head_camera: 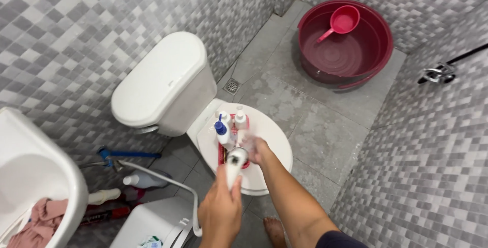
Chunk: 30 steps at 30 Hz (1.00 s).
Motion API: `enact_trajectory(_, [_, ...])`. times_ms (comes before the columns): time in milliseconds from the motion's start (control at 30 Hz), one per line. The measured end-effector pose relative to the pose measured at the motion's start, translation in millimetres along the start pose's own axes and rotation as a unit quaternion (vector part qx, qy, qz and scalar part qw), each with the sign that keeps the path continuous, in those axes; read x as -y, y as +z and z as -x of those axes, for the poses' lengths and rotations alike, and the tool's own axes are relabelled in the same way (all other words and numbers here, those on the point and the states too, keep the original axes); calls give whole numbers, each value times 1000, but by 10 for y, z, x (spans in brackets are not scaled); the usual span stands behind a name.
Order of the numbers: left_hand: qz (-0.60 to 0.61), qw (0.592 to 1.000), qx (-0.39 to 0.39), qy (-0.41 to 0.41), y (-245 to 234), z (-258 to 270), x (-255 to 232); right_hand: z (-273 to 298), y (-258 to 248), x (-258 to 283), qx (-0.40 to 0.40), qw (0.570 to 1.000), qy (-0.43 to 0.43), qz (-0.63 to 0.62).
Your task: Cleaning a toilet, its tank, and the surrounding bidet sprayer in a bathroom.
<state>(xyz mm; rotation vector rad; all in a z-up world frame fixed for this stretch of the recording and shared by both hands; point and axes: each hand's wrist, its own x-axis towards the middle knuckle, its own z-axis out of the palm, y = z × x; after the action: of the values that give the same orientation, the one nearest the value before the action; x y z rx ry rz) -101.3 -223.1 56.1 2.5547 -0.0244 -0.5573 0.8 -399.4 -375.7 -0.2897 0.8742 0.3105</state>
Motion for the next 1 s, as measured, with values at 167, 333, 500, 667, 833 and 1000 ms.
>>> enact_trajectory(167, [30, 999, -7, 27, -69, -112, -362, 14, 457, 555, 77, 993, -87, -27])
enact_trajectory(333, [70, 996, -53, 11, -153, -239, -326, 170, 990, 920, 11, 997, -81, 5])
enact_trajectory(500, [115, 979, -167, -25, -467, -224, -117, 135, 2352, 608, 161, 968, -47, 187])
enact_trajectory(667, [138, 956, -255, -52, -953, 73, 82, 135, 3600, -239, 186, 960, 6, 211])
enact_trajectory(833, [190, 883, -406, -135, -1302, 122, 804, 643, 4221, -1335, 265, 931, 24, 249])
enact_trajectory(1000, [200, 760, -599, -154, -1752, 207, 1527, 2503, 4231, -2399, 360, 835, 52, 412])
